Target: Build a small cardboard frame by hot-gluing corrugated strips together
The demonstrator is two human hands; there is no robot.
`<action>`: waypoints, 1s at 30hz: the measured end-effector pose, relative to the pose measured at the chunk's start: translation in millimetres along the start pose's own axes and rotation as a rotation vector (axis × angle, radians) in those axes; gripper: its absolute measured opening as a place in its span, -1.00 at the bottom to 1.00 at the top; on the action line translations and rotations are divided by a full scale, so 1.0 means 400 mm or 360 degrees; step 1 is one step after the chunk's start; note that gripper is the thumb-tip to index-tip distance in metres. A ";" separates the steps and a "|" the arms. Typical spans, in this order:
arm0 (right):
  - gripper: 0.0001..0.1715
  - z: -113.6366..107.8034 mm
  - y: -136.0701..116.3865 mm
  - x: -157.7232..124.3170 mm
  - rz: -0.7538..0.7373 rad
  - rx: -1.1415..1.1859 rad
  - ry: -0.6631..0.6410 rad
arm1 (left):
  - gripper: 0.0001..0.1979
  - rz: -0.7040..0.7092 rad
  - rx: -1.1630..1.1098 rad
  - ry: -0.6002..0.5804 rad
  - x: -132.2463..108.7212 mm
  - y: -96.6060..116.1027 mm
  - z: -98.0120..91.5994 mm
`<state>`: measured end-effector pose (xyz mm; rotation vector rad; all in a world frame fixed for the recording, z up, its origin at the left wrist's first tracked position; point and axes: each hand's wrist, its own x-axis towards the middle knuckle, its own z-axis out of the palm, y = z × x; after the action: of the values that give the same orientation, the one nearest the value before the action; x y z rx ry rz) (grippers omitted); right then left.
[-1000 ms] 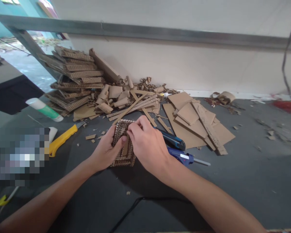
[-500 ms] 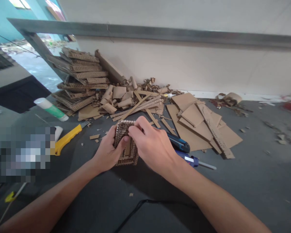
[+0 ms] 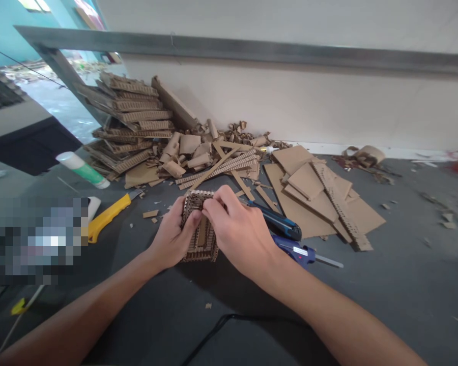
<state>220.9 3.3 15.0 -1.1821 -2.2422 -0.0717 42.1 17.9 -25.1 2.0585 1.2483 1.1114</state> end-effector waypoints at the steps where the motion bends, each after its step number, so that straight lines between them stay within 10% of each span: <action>1: -0.71 0.001 -0.001 -0.002 0.0007 -0.0017 -0.0010 | -0.85 0.0007 0.0005 0.0006 0.000 0.000 0.001; 30: -0.71 0.004 -0.005 0.000 0.0059 0.0057 0.0061 | -0.86 -0.0025 -0.0025 -0.0056 0.004 -0.002 0.002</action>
<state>218.7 2.5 14.1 -1.1925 -2.1787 -0.0392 42.7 19.9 -25.5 2.0446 1.2326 1.0700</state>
